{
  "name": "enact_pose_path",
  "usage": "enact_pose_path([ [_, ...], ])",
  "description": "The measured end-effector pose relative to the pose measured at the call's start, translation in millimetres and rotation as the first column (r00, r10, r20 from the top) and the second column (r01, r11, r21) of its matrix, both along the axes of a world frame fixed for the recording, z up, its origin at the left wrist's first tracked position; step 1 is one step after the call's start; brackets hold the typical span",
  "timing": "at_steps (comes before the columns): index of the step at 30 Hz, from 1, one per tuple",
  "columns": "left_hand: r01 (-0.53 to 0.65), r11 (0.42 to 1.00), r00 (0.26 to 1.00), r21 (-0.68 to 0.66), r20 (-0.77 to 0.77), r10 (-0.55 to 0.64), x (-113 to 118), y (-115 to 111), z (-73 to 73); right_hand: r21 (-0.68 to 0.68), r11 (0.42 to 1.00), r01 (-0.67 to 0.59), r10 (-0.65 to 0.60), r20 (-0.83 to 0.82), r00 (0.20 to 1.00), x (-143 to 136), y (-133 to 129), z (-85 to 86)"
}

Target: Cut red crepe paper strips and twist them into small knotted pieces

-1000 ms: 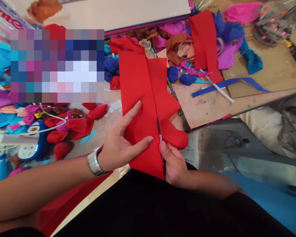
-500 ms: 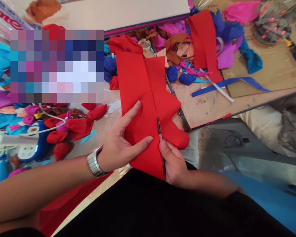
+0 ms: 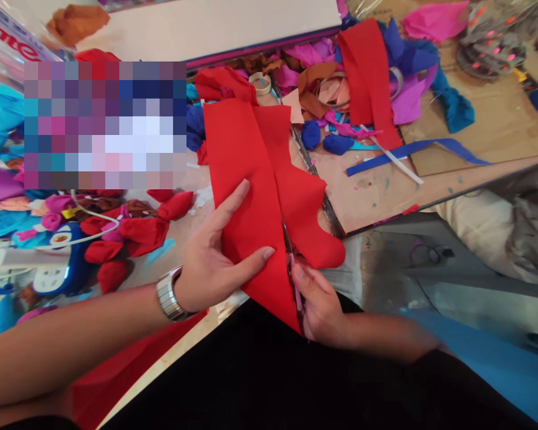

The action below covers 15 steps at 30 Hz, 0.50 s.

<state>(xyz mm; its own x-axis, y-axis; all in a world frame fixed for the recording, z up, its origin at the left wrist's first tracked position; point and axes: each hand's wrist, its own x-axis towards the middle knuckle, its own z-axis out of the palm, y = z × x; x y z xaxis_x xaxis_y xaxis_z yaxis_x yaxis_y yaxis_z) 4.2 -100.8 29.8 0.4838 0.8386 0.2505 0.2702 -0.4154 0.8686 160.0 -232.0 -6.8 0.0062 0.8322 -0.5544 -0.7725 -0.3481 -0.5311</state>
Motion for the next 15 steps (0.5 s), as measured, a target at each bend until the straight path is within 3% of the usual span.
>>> enact_pose_path([
  [10,0.024,1.000,1.000,-0.009,-0.009,-0.024,1,-2,0.5,0.044,0.999,0.022,-0.025,0.071,0.997,4,24,-2.4],
  [15,0.036,0.989,0.998,-0.141,0.050,-0.029,0,5,0.2,0.029,1.000,-0.001,-0.004,0.156,0.988,9,22,-7.8],
])
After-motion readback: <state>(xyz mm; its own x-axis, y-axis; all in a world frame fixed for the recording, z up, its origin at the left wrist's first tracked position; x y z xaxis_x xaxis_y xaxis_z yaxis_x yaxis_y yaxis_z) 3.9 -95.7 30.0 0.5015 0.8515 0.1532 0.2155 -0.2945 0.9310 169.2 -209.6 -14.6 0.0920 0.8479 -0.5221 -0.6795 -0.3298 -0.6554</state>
